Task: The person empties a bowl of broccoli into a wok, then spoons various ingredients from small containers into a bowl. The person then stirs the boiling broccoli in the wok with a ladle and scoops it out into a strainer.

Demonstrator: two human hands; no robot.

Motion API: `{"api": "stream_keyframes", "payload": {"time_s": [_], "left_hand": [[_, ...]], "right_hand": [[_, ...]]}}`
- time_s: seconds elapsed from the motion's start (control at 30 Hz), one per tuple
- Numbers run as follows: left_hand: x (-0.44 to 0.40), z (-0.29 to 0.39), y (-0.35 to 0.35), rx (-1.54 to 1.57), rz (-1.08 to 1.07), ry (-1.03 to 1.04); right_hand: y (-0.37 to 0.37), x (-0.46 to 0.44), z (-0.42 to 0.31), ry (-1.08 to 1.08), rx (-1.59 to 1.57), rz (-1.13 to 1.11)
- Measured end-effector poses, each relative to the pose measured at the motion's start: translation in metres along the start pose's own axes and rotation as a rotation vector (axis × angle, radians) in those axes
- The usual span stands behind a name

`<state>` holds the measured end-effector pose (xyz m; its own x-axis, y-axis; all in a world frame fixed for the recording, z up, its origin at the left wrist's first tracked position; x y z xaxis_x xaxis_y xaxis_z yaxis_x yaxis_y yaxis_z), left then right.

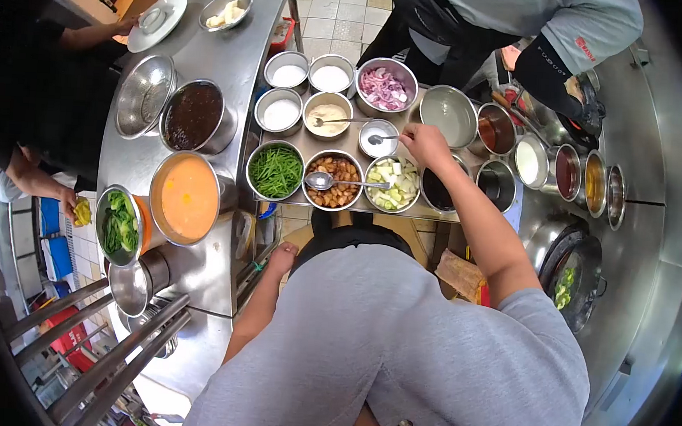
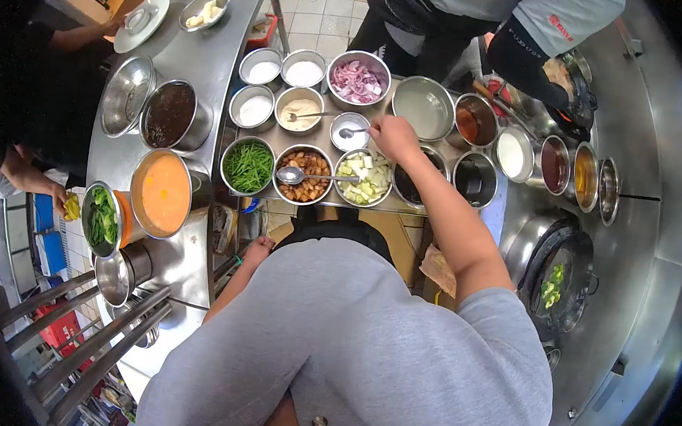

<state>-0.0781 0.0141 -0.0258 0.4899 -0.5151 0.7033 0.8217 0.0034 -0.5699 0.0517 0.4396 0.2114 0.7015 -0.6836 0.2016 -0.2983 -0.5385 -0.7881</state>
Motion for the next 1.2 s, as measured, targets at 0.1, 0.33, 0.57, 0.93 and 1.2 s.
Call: {"api": "stream_keyframes", "payload": {"time_s": [0.1,0.33,0.57,0.93,1.2], "left_hand": [[0.006,0.020,-0.005,0.051,0.005,0.025],[0.011,-0.019,0.007,0.051,0.008,-0.007],[0.037,-0.032,0.010,0.032,0.018,-0.040],[0.030,-0.011,0.008,0.117,0.056,-0.055],[0.024,-0.041,0.008,0.131,-0.002,-0.034]], "right_hand": [[0.003,-0.014,0.011,-0.047,-0.142,0.082],[0.016,-0.029,0.019,0.100,-0.032,0.066],[0.031,-0.036,0.013,0.160,0.021,-0.021],[0.052,-0.038,0.001,0.159,0.019,-0.025],[0.051,-0.031,0.019,0.121,-0.155,0.064]]}}
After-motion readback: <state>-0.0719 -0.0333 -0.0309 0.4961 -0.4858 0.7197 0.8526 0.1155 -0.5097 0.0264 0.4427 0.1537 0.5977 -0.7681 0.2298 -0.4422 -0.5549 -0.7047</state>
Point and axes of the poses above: each hand's wrist, its own x-axis away from the middle knuckle, its own y-axis out of the palm, z = x × y, the point moved 5 cm from there along -x, towards the middle knuckle, and after that the axes turned 12 degrees about -x, right-handed, at the moved point
